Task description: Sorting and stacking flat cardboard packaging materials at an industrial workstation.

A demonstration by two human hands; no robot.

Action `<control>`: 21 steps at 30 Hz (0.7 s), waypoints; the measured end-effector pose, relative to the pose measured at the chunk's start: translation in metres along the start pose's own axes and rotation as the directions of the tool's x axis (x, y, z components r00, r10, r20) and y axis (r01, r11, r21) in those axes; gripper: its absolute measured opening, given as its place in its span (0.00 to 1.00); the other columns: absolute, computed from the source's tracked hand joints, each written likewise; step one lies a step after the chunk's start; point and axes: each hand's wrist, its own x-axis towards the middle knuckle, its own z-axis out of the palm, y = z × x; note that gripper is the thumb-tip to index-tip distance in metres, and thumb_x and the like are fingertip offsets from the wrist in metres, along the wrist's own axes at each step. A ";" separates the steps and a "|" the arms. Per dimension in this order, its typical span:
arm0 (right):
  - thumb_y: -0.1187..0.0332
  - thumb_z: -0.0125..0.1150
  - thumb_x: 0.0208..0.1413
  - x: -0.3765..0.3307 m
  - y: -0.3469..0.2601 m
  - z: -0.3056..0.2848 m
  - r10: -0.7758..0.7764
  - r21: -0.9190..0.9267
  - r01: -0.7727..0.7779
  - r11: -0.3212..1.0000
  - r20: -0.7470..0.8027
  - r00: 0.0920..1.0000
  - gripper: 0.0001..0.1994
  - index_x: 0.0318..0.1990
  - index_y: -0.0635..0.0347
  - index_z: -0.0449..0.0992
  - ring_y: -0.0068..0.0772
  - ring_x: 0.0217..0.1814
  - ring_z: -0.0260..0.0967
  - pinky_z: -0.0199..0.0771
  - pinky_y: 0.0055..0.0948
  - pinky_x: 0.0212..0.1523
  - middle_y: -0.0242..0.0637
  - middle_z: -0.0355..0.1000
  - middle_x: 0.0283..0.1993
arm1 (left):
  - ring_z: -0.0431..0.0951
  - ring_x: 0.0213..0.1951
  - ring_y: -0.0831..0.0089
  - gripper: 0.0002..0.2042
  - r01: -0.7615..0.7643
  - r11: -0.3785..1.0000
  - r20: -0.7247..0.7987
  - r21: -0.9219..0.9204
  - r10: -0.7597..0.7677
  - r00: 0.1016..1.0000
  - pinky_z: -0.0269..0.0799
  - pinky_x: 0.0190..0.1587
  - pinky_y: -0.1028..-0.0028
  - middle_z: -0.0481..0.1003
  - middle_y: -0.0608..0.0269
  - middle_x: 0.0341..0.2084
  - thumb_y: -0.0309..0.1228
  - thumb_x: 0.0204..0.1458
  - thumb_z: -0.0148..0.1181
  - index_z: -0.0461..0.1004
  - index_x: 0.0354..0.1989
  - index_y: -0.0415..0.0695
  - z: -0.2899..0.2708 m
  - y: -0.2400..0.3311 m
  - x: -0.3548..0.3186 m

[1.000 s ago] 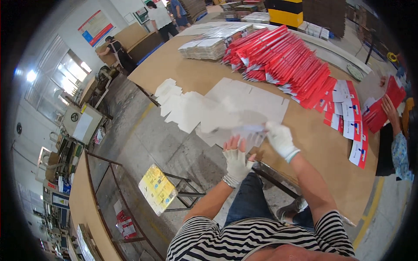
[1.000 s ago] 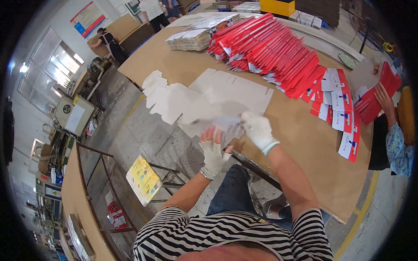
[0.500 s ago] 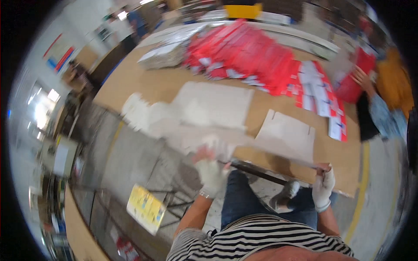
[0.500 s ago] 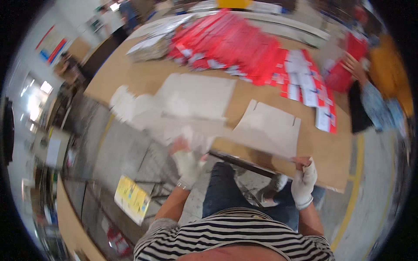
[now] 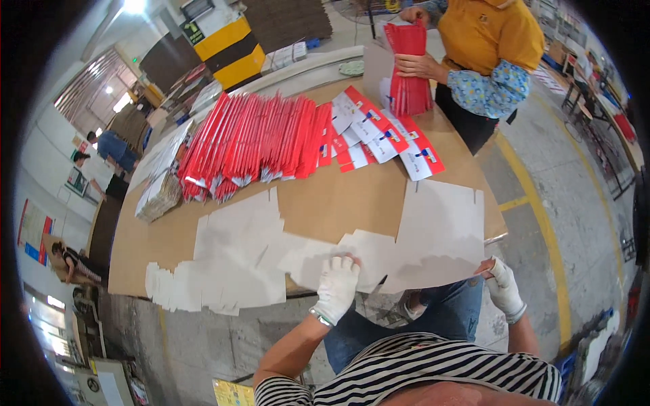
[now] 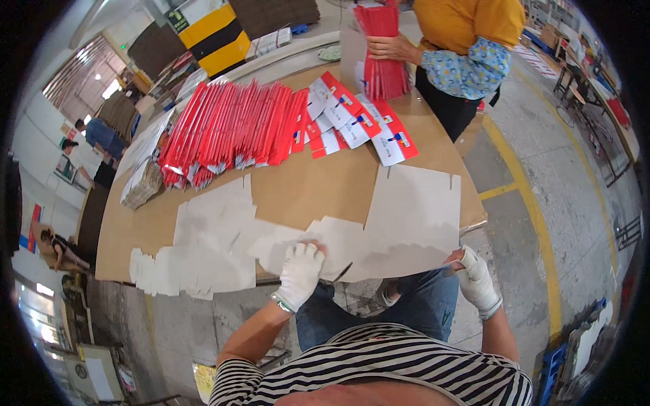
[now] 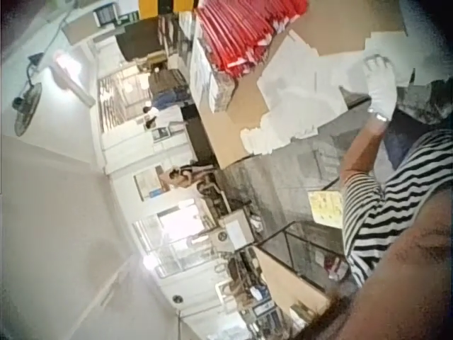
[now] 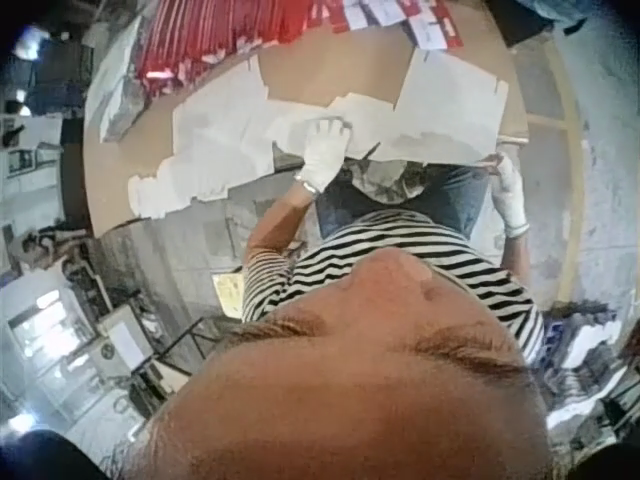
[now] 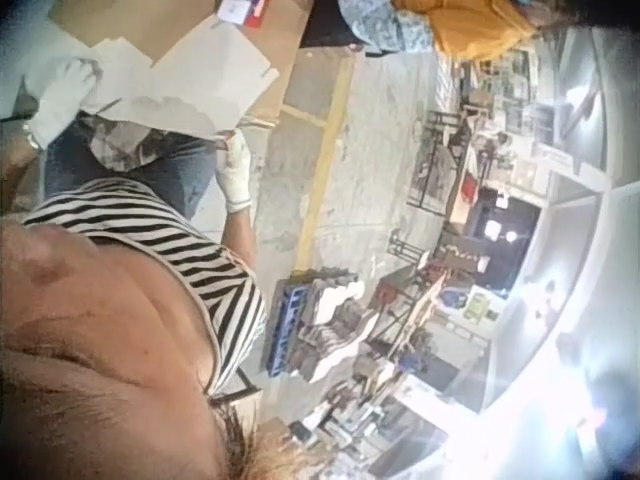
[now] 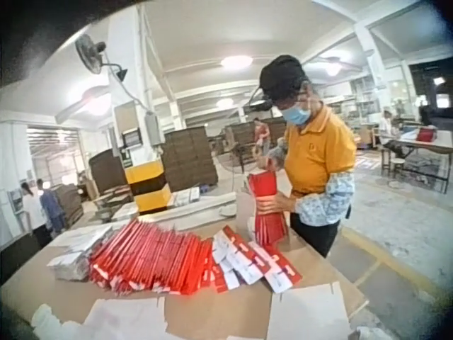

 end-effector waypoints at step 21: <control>0.72 0.74 0.38 -0.017 0.073 -0.014 0.082 -0.240 -0.175 0.955 -0.354 0.932 0.35 0.59 0.58 0.70 0.32 0.38 0.74 0.73 0.32 0.40 0.36 0.75 0.37 | 0.69 0.56 0.59 0.15 -0.411 0.647 -0.325 -0.642 0.256 0.911 0.60 0.61 0.59 0.75 0.63 0.48 0.36 0.50 0.62 0.78 0.45 0.45 0.036 0.073 0.052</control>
